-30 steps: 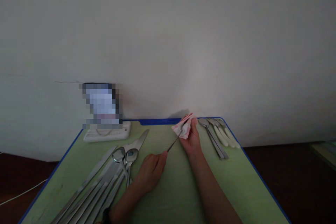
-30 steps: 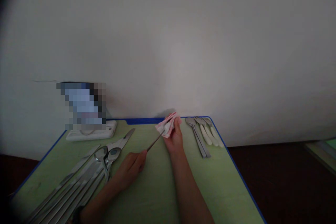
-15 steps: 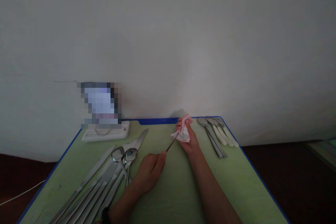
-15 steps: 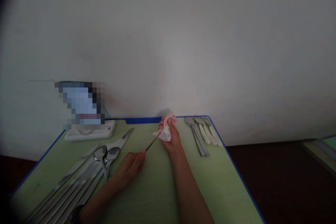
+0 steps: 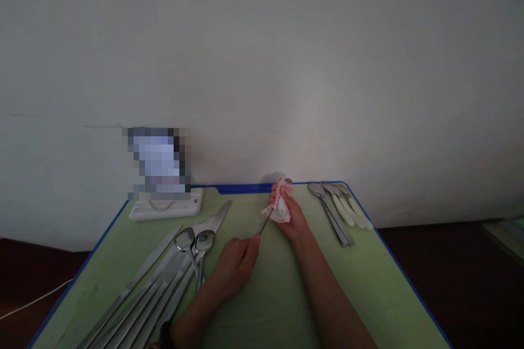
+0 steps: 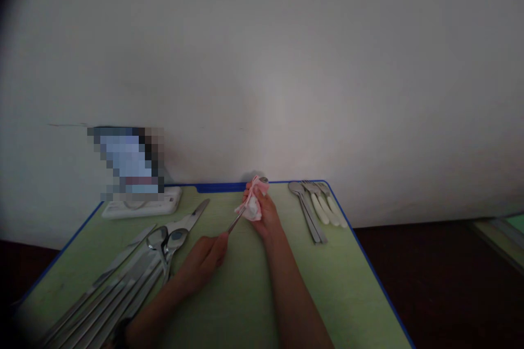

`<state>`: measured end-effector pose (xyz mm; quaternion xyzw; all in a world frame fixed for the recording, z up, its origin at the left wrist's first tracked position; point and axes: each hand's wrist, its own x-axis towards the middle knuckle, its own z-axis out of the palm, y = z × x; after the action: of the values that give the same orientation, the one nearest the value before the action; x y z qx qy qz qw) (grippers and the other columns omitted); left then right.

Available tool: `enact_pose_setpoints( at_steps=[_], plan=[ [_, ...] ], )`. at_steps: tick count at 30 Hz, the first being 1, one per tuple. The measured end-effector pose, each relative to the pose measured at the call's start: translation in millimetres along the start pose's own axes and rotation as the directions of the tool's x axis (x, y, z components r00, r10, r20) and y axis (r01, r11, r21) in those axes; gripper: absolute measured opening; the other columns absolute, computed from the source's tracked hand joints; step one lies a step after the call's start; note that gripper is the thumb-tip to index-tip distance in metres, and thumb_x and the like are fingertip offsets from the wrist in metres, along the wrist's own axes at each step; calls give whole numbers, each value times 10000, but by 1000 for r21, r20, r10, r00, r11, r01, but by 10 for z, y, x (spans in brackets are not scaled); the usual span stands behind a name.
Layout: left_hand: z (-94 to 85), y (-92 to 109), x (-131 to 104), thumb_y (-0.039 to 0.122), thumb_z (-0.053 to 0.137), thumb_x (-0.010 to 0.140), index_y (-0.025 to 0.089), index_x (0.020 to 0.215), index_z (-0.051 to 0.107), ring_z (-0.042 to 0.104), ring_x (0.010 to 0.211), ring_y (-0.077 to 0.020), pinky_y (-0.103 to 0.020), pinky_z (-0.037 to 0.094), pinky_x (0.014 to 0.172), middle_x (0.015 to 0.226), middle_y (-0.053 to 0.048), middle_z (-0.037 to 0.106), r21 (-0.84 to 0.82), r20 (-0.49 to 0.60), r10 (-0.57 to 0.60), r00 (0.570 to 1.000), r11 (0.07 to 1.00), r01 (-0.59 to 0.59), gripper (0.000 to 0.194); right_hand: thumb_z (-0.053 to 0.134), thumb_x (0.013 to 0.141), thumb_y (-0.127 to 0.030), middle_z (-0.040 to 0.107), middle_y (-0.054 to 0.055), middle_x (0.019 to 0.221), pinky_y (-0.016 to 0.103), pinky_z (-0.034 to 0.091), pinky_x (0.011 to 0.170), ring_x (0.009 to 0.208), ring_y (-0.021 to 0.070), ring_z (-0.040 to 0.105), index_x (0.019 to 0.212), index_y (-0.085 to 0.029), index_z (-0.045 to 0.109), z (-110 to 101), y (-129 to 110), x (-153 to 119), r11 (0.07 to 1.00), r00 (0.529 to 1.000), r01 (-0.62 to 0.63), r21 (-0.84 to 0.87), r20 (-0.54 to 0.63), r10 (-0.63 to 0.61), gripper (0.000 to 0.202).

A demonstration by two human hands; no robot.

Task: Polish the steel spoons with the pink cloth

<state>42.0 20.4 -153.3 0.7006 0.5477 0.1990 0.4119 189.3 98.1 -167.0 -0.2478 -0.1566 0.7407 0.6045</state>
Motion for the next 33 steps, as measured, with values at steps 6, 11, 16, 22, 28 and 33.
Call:
enact_pose_setpoints(
  at_steps=[6,11,16,22,28,33],
  plan=[
    [-15,28,-15,388,168,901,217,523,355,431,497,-129,-241,305,540,482,17,434,-2,1,1,1000,1000,-1,455,623,781,-283,704,-22,778,199,530,665,683,83,644,832,-210,647,-8,23,65,993,995,31,116,-98,-20,92],
    [-15,24,-12,400,177,905,215,531,364,441,506,-130,-242,313,555,493,17,442,-4,-5,12,1000,1000,-12,456,564,825,-300,702,-36,794,222,526,711,731,87,642,813,-247,646,-40,-8,99,973,981,160,167,-138,-138,99],
    [-2,1,-6,403,183,907,214,535,367,425,496,-125,-241,304,544,486,26,419,-30,-2,9,1000,1000,-9,456,589,801,-224,700,-32,863,218,523,710,763,89,642,920,-242,635,-55,-13,87,984,986,140,106,-110,-129,128],
    [22,-14,6,402,165,908,213,532,372,439,502,-124,-233,307,525,492,17,442,-3,-18,0,1000,1000,0,469,590,791,-206,706,11,845,203,518,653,734,102,642,894,-174,655,-16,25,75,995,994,97,-9,-51,-98,125],
    [28,12,11,405,185,923,196,556,443,504,533,-134,-232,306,518,535,-11,543,99,-63,50,997,994,-44,494,610,777,-225,709,21,842,213,517,634,754,118,649,878,-161,654,-11,43,67,996,997,77,-54,-22,-78,127],
    [29,48,6,319,178,950,172,703,566,601,631,-145,-230,347,578,675,-46,658,407,-50,111,993,910,-82,482,634,760,-257,706,20,799,209,515,589,712,118,645,871,-152,645,-19,53,85,991,995,95,-93,8,-95,153]
  ],
)
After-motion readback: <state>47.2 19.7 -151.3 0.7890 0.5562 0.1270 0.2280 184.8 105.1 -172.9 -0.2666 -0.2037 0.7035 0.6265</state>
